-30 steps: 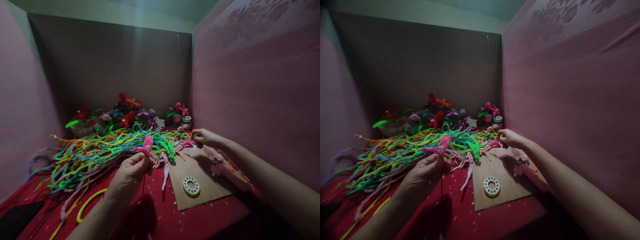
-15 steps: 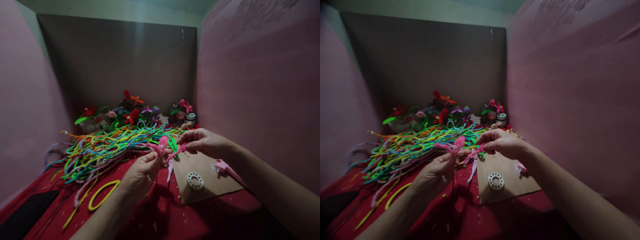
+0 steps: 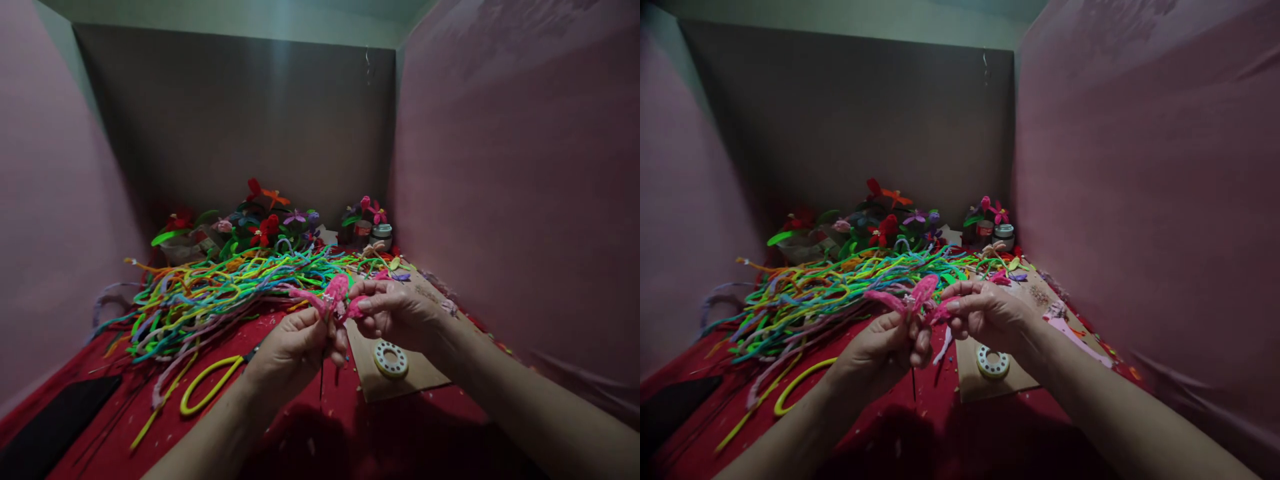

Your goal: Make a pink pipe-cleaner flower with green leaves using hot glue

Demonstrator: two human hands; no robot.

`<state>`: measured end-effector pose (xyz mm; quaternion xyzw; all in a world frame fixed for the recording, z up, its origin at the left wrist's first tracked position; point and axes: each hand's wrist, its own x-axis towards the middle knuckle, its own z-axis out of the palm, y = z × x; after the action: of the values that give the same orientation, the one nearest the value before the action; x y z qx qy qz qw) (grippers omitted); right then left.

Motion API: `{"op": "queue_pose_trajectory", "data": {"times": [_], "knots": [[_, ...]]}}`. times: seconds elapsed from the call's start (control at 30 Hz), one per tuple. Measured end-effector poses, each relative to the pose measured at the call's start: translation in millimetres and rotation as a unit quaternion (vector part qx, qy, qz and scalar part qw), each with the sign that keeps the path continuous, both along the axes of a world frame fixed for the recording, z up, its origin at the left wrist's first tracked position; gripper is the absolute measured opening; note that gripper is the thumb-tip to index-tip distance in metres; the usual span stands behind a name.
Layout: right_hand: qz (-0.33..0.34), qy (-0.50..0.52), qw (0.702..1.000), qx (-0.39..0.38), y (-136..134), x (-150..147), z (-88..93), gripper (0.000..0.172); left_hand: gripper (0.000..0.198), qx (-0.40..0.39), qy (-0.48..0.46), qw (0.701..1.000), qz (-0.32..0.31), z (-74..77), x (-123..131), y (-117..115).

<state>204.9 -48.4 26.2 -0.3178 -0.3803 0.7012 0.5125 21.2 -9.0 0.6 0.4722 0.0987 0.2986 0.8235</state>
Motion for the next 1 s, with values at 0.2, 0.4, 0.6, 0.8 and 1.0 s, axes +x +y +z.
{"op": "queue_pose_trajectory", "data": {"times": [0.2, 0.4, 0.6, 0.8, 1.0], "knots": [[-0.02, 0.013, 1.0, -0.005, -7.9, -8.3, -8.5, 0.016, 0.022, -0.013, 0.021, 1.0, -0.009, -3.0, 5.2, -3.4], [-0.118, -0.197, 0.968, 0.1, -30.4, 15.9, -13.5, 0.021, 0.018, -0.01, 0.001, 1.0, 0.002, -2.4, 2.1, 0.2], [-0.34, -0.779, 0.516, 0.11, -80.9, 97.4, -60.7, 0.034, 0.011, -0.028, -0.019, 0.999, 0.027, -1.4, 0.9, 7.2], [-0.261, -0.851, 0.453, 0.052, -91.8, 117.2, -100.7, 0.035, 0.013, -0.034, -0.003, 0.998, 0.046, -8.0, 2.8, 12.0], [-0.372, -0.7, 0.597, 0.123, -87.4, 116.6, -85.0, 0.035, 0.013, -0.052, -0.008, 0.995, 0.084, -4.3, 0.1, 13.7]]}}
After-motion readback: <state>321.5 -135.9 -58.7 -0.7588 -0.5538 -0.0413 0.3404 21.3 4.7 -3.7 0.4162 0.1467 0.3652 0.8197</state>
